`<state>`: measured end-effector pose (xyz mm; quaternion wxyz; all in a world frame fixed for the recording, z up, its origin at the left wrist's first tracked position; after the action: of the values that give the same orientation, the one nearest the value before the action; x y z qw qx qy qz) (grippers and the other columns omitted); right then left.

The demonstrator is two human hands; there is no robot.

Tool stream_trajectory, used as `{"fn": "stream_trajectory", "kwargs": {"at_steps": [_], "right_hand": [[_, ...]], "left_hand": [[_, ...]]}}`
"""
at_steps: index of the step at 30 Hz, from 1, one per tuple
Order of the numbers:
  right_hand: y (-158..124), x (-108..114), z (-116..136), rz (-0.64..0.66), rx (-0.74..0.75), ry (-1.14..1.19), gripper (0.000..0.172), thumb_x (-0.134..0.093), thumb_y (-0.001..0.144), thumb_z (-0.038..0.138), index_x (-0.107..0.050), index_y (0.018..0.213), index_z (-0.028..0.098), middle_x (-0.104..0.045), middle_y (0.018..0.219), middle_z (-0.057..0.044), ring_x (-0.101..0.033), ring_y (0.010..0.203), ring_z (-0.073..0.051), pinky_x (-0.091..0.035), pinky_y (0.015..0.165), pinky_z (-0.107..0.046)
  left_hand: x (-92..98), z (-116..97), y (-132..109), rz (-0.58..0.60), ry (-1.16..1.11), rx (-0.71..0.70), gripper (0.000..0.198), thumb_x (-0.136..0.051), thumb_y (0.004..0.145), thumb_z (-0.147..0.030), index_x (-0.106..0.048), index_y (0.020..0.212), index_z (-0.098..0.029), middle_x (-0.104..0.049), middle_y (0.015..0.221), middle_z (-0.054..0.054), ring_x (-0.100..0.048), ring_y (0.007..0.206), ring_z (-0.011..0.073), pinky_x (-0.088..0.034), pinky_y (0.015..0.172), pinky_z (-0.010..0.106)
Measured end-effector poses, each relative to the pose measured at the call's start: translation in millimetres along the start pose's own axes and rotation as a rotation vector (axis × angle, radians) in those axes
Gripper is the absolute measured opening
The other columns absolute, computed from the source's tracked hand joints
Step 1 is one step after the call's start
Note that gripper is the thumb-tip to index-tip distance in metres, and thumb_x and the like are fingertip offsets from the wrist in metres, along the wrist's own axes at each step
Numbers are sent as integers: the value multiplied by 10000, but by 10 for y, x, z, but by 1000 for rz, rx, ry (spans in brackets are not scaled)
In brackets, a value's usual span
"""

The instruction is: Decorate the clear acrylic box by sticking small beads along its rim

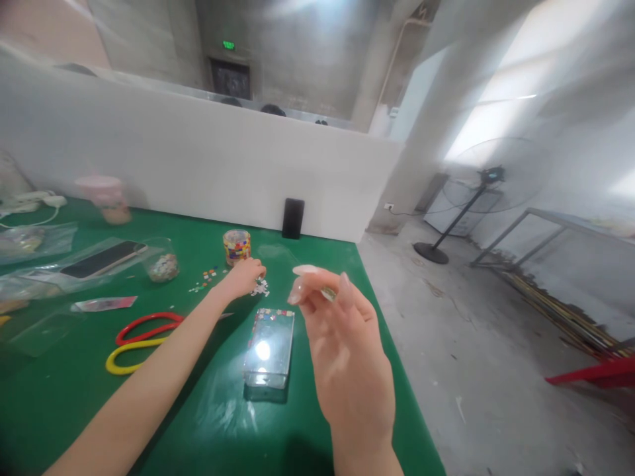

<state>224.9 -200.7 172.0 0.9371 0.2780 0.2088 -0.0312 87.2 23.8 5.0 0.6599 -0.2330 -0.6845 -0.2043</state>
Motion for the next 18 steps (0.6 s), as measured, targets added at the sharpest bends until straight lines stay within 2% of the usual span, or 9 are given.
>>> {"fn": "stream_trajectory", "kwargs": {"at_steps": [6, 12, 18], "right_hand": [[-10, 11, 24, -22, 3, -50, 396, -409, 1024, 462, -751, 852, 362, -629, 767, -15, -627, 755, -167, -552, 719, -319], [-31, -12, 13, -31, -42, 37, 266, -574, 955, 476, -776, 835, 351, -661, 771, 18, -631, 761, -119, -556, 755, -243], [-38, 0, -13, -49, -59, 56, 253, -581, 954, 464, -771, 822, 363, -669, 761, 25, -639, 776, -129, -546, 749, -264]], "left_hand": [[-106, -37, 33, 35, -70, -30, 317, -627, 962, -334, -622, 1225, -158, -637, 1257, 105, -642, 1097, 246, -555, 931, 469], [-213, 86, 42, 88, -201, 11, 322, -626, 963, -337, -617, 1230, -157, -644, 1236, 100, -654, 1060, 236, -569, 900, 453], [-227, 189, 4, 179, -340, 15, 309, -625, 965, -339, -625, 1212, -153, -656, 1205, 91, -666, 1019, 225, -581, 869, 429]]}}
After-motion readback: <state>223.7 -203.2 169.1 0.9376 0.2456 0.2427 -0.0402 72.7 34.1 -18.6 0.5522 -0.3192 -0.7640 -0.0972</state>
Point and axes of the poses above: each hand's wrist, its own y-axis towards the middle knuckle, its own x-axis out of the back of the hand, z = x × y, the point moved 6 cm from there along y, towards the middle knuckle
